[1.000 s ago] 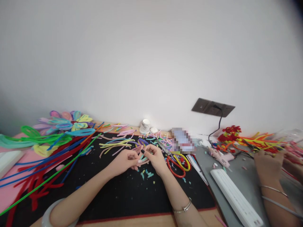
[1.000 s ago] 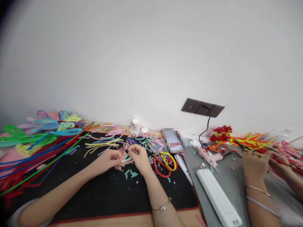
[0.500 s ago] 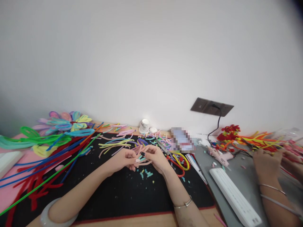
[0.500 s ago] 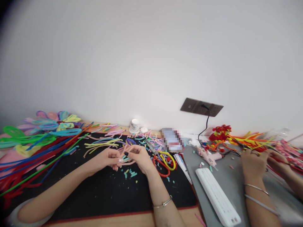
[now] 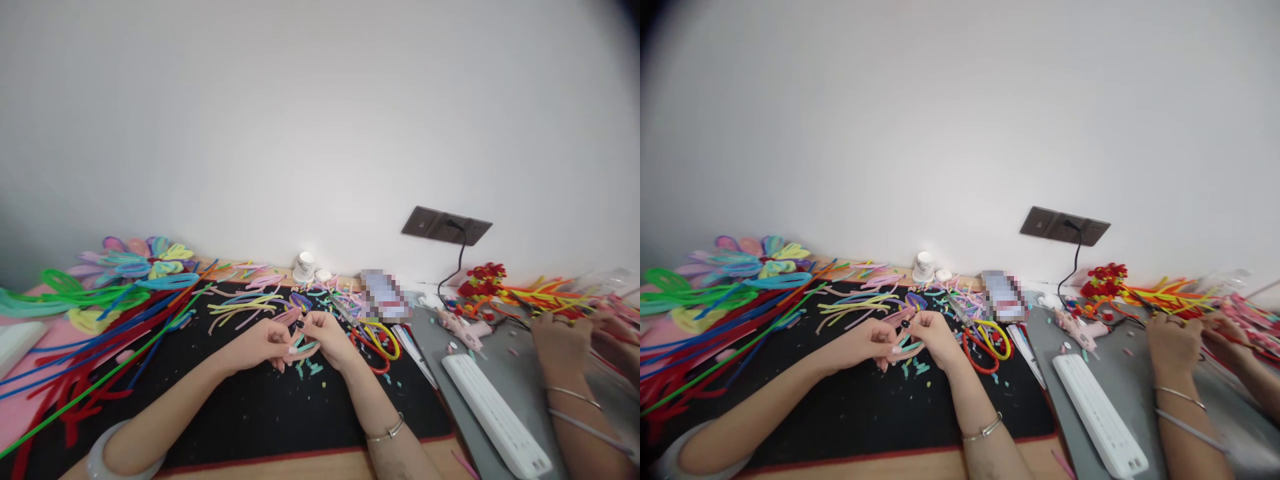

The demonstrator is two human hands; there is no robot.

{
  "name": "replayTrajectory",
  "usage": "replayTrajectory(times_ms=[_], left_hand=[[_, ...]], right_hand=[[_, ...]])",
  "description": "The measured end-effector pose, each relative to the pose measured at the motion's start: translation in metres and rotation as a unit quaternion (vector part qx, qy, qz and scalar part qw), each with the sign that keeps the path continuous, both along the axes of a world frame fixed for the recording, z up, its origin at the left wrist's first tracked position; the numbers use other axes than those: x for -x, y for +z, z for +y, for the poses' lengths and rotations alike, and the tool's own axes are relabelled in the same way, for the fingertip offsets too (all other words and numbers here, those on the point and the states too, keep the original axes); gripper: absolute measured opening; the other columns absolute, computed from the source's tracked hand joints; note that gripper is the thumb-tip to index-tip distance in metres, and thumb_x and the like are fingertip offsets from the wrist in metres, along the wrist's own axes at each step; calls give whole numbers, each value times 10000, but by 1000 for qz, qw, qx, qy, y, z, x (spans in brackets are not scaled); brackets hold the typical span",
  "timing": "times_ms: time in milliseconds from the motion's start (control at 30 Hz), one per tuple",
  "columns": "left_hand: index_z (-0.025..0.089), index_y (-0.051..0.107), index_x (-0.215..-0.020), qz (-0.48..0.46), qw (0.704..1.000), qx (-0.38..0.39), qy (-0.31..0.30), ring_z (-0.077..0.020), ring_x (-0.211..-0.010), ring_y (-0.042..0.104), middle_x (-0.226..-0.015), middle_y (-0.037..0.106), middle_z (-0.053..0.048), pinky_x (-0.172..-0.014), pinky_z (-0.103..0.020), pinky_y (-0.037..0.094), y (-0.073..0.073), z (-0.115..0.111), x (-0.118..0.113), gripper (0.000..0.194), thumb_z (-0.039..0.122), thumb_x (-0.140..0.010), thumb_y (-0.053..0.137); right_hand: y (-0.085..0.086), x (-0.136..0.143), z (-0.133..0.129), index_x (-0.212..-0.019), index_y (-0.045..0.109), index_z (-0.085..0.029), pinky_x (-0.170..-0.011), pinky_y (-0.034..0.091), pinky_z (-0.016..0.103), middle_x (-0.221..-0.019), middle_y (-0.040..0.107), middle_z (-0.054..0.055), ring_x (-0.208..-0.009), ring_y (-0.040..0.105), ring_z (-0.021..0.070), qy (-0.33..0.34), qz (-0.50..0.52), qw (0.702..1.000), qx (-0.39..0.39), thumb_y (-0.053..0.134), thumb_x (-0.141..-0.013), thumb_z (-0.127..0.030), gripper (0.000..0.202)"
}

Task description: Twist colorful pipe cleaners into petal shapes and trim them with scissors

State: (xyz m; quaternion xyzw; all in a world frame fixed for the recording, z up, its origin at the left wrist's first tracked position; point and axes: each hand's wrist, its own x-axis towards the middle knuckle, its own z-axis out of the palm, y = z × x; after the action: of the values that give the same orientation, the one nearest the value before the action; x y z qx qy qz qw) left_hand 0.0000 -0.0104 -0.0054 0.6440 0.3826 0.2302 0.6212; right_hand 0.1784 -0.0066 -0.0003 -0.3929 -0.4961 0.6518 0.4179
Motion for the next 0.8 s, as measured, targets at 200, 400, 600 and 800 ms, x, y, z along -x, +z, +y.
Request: replayTrajectory(times_ms=[200, 400, 600, 800], left_hand=[[160, 606, -651, -20, 1000, -8, 23, -150, -517, 618, -578, 659, -10, -538, -246, 486, -1, 1, 0, 241, 396, -690, 632], [153, 596, -675, -38, 982, -42, 180, -144, -587, 629, -604, 653, -12, -615, -246, 493, 0, 7, 3, 217, 364, -728, 603], [145, 594, -693, -52, 980, -70, 176, -151, -595, 624, -622, 632, -7, -608, -256, 497, 0, 5, 0, 217, 358, -728, 612], [135, 590, -650, -33, 989, -77, 119, -135, -561, 609, -604, 616, 1, -598, -251, 494, 4, 1, -5, 224, 346, -720, 618]], right_hand=[[-10, -3, 9, -563, 525, -150, -441, 290, 186, -520, 514, -30, -440, 389, 64, -82, 32, 996, -2, 685, -658, -343, 269], [-13, -8, 16, -729, 597, -152, -413, 321, 187, -605, 534, -12, -439, 398, 62, -136, 77, 988, -13, 608, -721, -458, 306], [-9, 2, 6, -662, 553, -140, -340, 218, 170, -519, 507, -38, -362, 313, 34, -7, 26, 999, -18, 685, -667, -410, 301], [-10, 1, 5, -600, 547, -133, -340, 252, 169, -493, 494, -44, -360, 318, 35, -16, -9, 999, -46, 647, -699, -397, 299]])
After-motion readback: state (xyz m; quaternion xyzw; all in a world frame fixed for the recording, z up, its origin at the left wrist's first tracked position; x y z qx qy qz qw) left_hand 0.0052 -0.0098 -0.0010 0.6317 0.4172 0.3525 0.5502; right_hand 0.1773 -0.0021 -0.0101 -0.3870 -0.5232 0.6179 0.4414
